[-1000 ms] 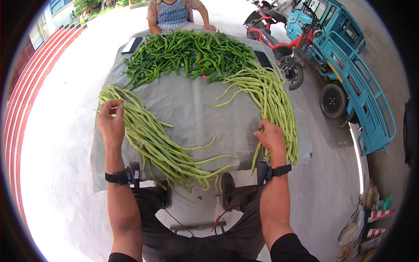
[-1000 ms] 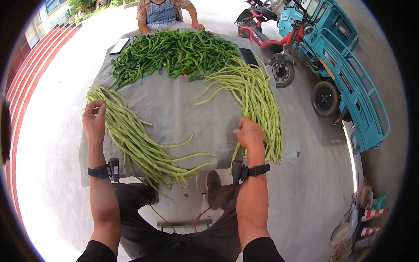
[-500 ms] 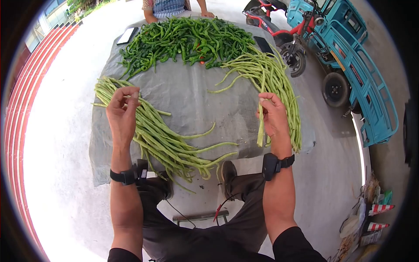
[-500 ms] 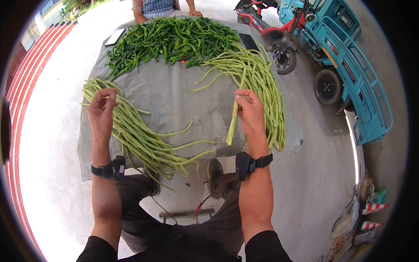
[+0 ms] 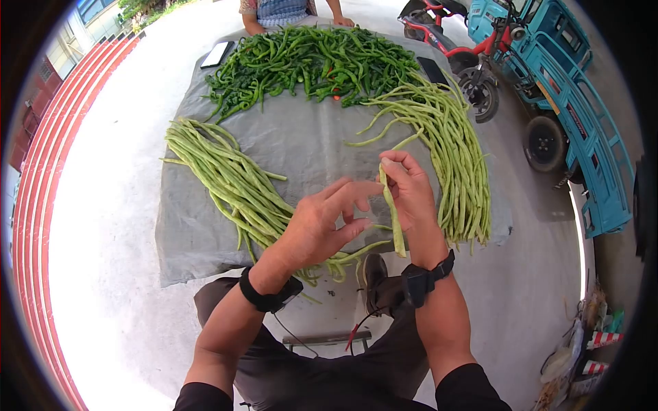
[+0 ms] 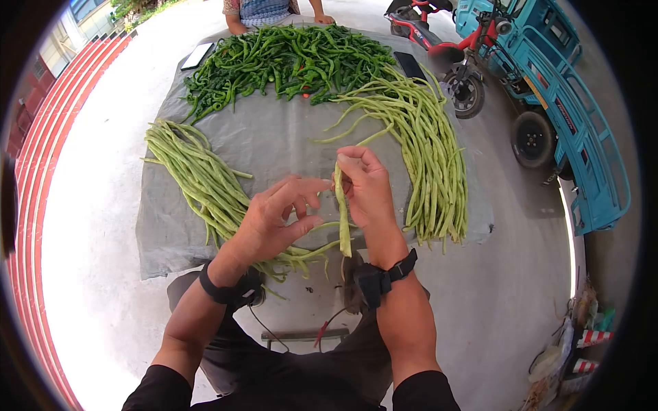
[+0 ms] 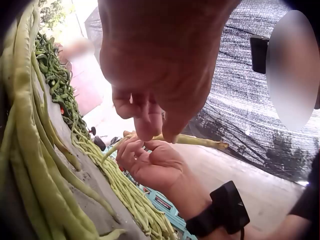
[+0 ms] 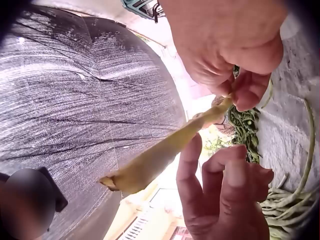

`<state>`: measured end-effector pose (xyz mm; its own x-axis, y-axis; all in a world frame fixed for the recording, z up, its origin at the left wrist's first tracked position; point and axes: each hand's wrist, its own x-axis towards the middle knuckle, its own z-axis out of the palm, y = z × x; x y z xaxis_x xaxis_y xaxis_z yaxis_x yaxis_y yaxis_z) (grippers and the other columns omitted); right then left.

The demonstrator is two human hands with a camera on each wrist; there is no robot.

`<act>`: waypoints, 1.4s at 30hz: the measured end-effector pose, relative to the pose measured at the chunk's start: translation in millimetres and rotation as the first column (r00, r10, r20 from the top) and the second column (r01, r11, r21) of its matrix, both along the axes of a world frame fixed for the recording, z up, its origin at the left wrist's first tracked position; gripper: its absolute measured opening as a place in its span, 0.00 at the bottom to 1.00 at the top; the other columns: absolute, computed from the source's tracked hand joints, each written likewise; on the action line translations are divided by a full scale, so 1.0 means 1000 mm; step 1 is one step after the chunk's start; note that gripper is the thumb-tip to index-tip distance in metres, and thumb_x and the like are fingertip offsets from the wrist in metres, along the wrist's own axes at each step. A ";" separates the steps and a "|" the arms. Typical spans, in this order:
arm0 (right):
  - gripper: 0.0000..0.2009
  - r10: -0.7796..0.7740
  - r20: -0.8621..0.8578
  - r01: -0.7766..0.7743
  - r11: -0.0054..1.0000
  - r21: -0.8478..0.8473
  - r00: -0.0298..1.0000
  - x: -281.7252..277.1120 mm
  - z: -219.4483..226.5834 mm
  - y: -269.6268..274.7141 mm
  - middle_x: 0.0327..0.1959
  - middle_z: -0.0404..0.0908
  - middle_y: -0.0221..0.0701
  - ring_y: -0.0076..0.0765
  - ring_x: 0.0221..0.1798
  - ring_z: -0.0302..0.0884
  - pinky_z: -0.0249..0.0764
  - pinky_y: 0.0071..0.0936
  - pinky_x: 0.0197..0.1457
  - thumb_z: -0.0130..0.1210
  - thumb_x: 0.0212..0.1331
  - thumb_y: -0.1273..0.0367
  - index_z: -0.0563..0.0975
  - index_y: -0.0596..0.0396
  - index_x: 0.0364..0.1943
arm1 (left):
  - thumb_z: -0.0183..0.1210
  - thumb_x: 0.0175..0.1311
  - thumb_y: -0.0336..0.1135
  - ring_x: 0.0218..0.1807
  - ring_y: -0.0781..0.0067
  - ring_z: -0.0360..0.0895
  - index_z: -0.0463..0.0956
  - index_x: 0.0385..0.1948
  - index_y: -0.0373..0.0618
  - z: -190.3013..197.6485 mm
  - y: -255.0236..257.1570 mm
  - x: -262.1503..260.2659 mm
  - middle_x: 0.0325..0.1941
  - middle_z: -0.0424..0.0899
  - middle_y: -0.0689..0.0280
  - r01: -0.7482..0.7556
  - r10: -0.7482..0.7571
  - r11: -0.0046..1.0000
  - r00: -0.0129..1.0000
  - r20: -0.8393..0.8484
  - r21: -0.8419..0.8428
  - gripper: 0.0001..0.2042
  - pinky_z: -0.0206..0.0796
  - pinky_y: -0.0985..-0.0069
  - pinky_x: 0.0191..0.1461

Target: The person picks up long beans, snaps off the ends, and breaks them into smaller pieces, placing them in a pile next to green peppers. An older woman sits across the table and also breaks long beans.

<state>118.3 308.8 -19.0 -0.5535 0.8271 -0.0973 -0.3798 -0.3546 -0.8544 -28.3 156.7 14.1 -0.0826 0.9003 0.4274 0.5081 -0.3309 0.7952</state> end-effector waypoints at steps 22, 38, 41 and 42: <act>0.09 0.094 0.311 -0.225 0.880 0.419 0.946 -0.024 0.010 -0.034 0.32 0.79 0.25 0.18 0.32 0.78 0.79 0.20 0.37 0.59 0.66 0.75 0.81 0.57 0.48 | 0.68 0.66 0.26 0.29 0.77 0.74 0.83 0.43 0.44 0.006 -0.005 -0.018 0.34 0.77 0.67 -0.226 0.199 0.953 0.969 0.146 0.201 0.07 0.68 0.74 0.32; 0.10 -0.309 0.282 -0.213 0.238 0.948 0.908 -0.032 0.025 -0.048 0.34 0.77 0.36 0.43 0.39 0.79 0.74 0.38 0.44 0.71 0.54 0.73 0.81 0.58 0.36 | 0.59 0.79 0.37 0.29 0.89 0.66 0.79 0.45 0.41 0.008 -0.009 -0.035 0.29 0.74 0.76 -0.311 0.210 0.950 0.725 0.656 0.039 0.09 0.59 0.85 0.33; 0.09 -0.203 0.367 -0.277 0.367 0.888 0.908 -0.029 0.022 -0.050 0.33 0.79 0.38 0.41 0.36 0.79 0.74 0.37 0.43 0.69 0.57 0.73 0.80 0.59 0.37 | 0.57 0.80 0.41 0.29 0.88 0.69 0.81 0.49 0.40 0.008 -0.012 -0.041 0.28 0.76 0.76 -0.317 0.229 0.948 0.710 0.666 0.013 0.13 0.59 0.85 0.33; 0.09 -0.160 0.404 -0.305 0.430 0.850 0.901 -0.028 0.021 -0.051 0.32 0.79 0.38 0.40 0.35 0.78 0.74 0.36 0.42 0.68 0.58 0.72 0.79 0.59 0.37 | 0.57 0.80 0.41 0.28 0.88 0.68 0.81 0.49 0.40 0.009 -0.013 -0.044 0.27 0.75 0.76 -0.322 0.234 0.947 0.696 0.679 0.003 0.13 0.59 0.85 0.33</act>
<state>90.6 257.5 2.5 -0.7202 0.5310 0.4465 0.0309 0.6675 -0.7439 -72.4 144.2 22.8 -0.6217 0.7387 0.2604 -0.0506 -0.3696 0.9278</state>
